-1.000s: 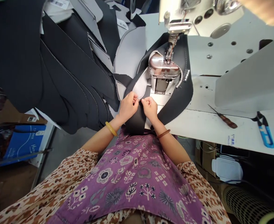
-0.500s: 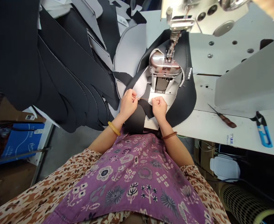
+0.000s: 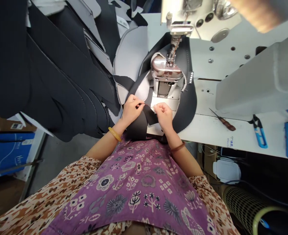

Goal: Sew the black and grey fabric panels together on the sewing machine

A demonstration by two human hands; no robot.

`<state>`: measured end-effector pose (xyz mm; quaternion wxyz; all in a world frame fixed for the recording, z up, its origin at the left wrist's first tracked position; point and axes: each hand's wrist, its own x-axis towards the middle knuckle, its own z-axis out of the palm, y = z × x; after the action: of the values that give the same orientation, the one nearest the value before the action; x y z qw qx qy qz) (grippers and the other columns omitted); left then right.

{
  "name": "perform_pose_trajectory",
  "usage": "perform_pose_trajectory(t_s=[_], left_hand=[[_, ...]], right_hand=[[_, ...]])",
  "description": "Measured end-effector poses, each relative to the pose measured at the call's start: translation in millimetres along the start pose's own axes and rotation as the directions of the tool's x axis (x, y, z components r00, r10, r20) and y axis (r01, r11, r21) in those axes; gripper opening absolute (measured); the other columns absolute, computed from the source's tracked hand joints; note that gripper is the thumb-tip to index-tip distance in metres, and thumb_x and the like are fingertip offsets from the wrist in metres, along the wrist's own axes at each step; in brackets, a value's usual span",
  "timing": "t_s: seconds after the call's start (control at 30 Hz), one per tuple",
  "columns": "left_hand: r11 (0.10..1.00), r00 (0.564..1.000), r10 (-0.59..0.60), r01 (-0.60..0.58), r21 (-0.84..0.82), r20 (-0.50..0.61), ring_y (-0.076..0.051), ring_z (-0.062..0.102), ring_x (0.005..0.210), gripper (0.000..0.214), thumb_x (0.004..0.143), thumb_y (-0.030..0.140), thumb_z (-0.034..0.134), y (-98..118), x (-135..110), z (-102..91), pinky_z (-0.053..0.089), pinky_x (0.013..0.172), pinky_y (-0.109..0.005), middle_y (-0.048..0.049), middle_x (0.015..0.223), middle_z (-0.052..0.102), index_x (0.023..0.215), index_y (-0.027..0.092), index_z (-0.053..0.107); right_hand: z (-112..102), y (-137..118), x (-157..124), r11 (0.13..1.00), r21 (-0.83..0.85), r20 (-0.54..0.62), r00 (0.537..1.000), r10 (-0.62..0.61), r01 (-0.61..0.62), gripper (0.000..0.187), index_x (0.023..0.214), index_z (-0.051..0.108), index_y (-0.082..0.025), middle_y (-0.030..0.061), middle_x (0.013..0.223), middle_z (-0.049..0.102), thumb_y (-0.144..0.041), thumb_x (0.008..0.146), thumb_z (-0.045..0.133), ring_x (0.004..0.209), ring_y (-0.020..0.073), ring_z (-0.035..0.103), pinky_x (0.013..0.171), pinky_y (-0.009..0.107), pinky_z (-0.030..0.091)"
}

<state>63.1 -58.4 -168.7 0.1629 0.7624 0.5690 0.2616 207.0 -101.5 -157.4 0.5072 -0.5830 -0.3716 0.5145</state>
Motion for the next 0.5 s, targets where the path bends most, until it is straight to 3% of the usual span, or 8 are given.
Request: perform_pose_trajectory(t_s=[0.1,0.17,0.2,0.23,0.27,0.33,0.37,0.5], left_hand=[[0.997,0.994,0.052,-0.056,-0.048,-0.097,-0.012,0.060,0.077,0.012,0.082,0.015,0.056,-3,-3,2.7,0.046,0.071,-0.022,-0.0017,0.079,0.062,0.076,0.018,0.067],[0.987,0.985,0.124,-0.135,-0.088,-0.116,-0.011,0.061,0.076,0.013,0.084,0.017,0.055,-4,-7,4.7,0.047,0.071,-0.022,-0.0010,0.077,0.065,0.077,0.018,0.067],[0.977,0.978,0.174,-0.186,-0.101,-0.117,-0.011,0.062,0.077,0.014,0.084,0.018,0.055,-4,-9,5.8,0.047,0.071,-0.022,-0.0011,0.077,0.067,0.078,0.018,0.067],[0.965,0.967,0.226,-0.239,-0.105,-0.120,-0.012,0.063,0.077,0.015,0.085,0.020,0.054,-3,-13,6.9,0.047,0.071,-0.022,-0.0013,0.077,0.068,0.079,0.018,0.067],[0.952,0.953,0.277,-0.289,-0.099,-0.125,-0.012,0.064,0.077,0.016,0.086,0.021,0.053,-3,-17,7.9,0.048,0.071,-0.023,-0.0015,0.077,0.069,0.079,0.018,0.067],[0.926,0.923,0.359,-0.371,-0.073,-0.139,-0.012,0.065,0.076,0.017,0.087,0.022,0.052,0,-26,9.3,0.047,0.071,-0.024,-0.0019,0.078,0.070,0.080,0.018,0.067],[0.914,0.910,0.390,-0.401,-0.062,-0.144,-0.011,0.065,0.076,0.018,0.088,0.022,0.051,2,-31,9.6,0.047,0.071,-0.024,-0.0019,0.078,0.071,0.080,0.018,0.067],[0.892,0.885,0.430,-0.447,-0.068,-0.180,-0.010,0.066,0.076,0.018,0.089,0.023,0.050,10,-45,7.7,0.046,0.072,-0.023,-0.0015,0.078,0.072,0.083,0.018,0.066]], right_hand=[[-32,-26,-29,0.966,-0.163,0.193,0.967,-0.167,0.199,0.024,0.075,0.053,-0.016,-0.0045,0.053,0.048,-0.040,0.077,0.055,0.041,0.0060,0.040,0.043,0.021,0.031],[-76,-40,-35,0.868,-0.311,-0.004,0.913,-0.408,0.387,0.026,0.080,0.054,-0.017,-0.0018,0.061,0.052,-0.043,0.080,0.053,0.045,0.0076,0.045,0.046,0.023,0.037],[-104,-43,-33,0.806,-0.425,-0.192,0.829,-0.526,0.413,0.027,0.079,0.053,-0.017,-0.0011,0.060,0.051,-0.044,0.081,0.051,0.047,0.0087,0.046,0.049,0.024,0.038],[-134,-44,-29,0.760,-0.552,-0.393,0.697,-0.600,0.343,0.028,0.077,0.051,-0.017,0.0004,0.061,0.050,-0.045,0.081,0.049,0.049,0.0101,0.046,0.052,0.027,0.040],[-166,-43,-22,0.729,-0.668,-0.479,0.661,-0.578,0.153,0.025,0.080,0.053,-0.016,0.0044,0.067,0.053,-0.041,0.081,0.050,0.058,0.0137,0.052,0.062,0.032,0.044],[-222,-33,-11,0.532,-0.768,-0.590,0.717,-0.371,-0.356,0.021,0.086,0.057,-0.014,0.0156,0.088,0.058,-0.031,0.080,0.046,0.092,0.0249,0.056,0.086,0.043,0.042],[-243,-25,-8,0.492,-0.735,-0.650,0.691,-0.316,-0.467,0.025,0.091,0.059,-0.008,0.0217,0.094,0.057,-0.026,0.076,0.050,0.104,0.0347,0.052,0.091,0.050,0.037],[-284,5,-19,0.276,-0.761,-0.641,0.745,-0.185,-0.587,0.047,0.110,0.058,-0.004,0.0267,0.100,0.053,-0.033,0.081,0.034,0.111,0.0424,0.047,0.081,0.054,0.038]])
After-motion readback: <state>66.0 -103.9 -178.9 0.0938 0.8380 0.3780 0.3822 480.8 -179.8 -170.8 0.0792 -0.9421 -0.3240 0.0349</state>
